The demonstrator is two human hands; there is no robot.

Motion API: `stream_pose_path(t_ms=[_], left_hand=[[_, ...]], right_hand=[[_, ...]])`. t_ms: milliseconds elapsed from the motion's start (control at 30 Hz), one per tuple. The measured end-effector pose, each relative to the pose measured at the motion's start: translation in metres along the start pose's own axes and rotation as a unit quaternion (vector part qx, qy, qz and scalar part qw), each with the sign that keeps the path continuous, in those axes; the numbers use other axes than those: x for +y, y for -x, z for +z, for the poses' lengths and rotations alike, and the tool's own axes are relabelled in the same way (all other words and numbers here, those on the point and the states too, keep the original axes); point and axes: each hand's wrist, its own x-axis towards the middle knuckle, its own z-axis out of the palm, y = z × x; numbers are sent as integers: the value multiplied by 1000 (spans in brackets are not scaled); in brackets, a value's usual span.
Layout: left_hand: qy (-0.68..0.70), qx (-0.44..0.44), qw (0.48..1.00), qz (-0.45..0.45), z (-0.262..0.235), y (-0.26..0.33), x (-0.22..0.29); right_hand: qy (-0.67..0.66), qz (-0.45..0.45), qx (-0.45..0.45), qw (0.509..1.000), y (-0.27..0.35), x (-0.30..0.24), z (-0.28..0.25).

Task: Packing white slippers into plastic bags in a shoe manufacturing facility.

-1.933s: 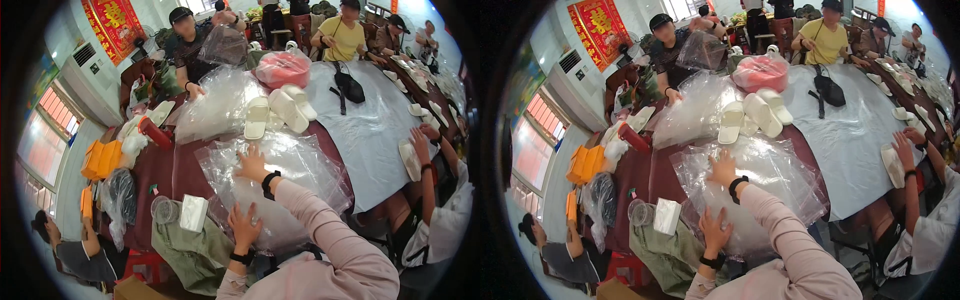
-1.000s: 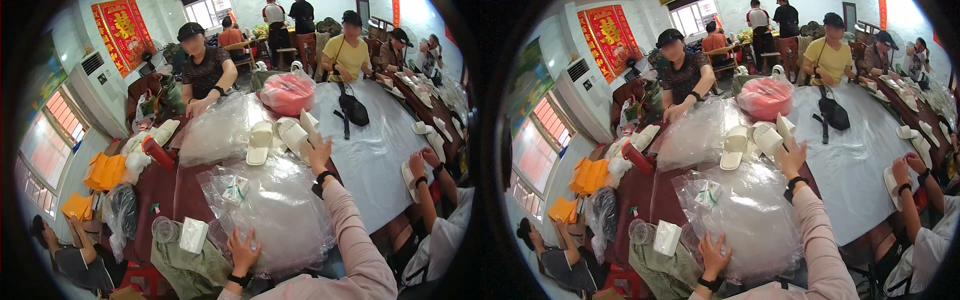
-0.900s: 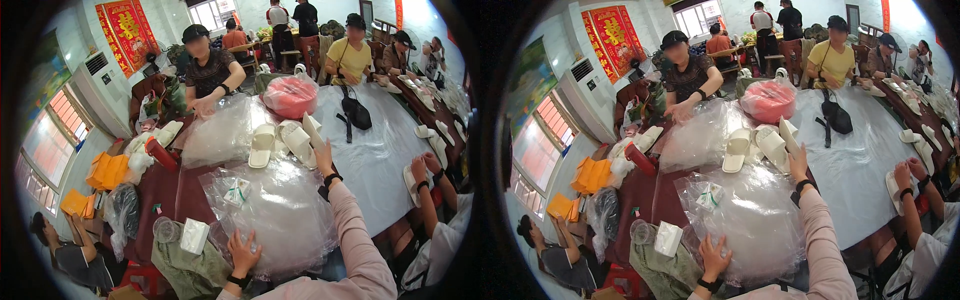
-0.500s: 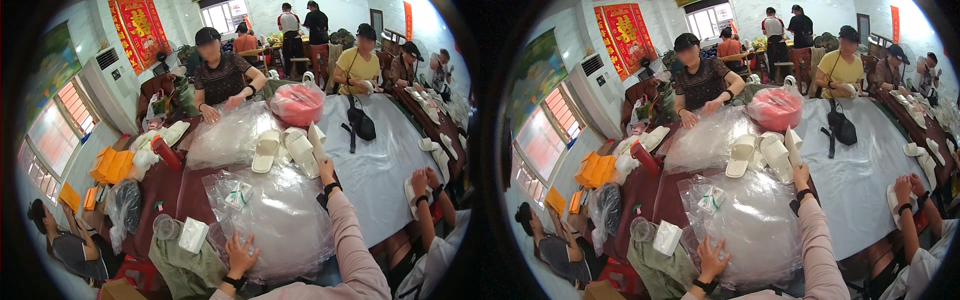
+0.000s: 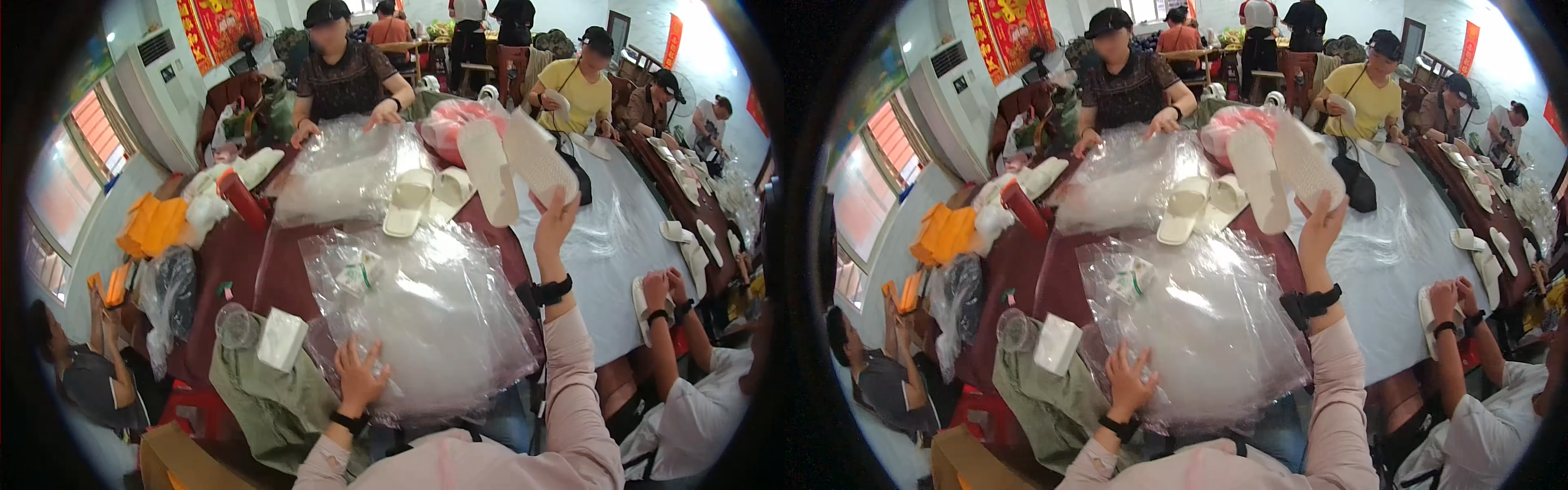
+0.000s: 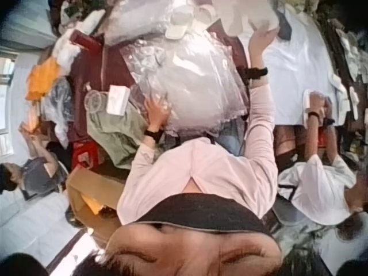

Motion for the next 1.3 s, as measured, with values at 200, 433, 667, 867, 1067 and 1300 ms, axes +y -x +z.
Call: stream_pose_path(t_ms=[200,433,667,867,1067,1300], left_hand=[[-14,-3,1000,10,10,2,-4],[-34,-56,998,4,7,6,-8],[-145,-229,963,18,-49,-33,16],[-53,-142,988,-6,-33,-121,-14],[45,-102,971,-214,4,-172,-41],[90,3,966,-243,21,-178,-56]], right_hand=[[-113,101,-58,987,27,-115,-23],[-35,291,-151,944,113,-106,-67],[212,73,-424,878,149,-60,-123],[296,-140,-564,758,131,-60,-135],[406,-20,-598,691,129,-7,-179],[363,62,-608,703,156,16,-132]])
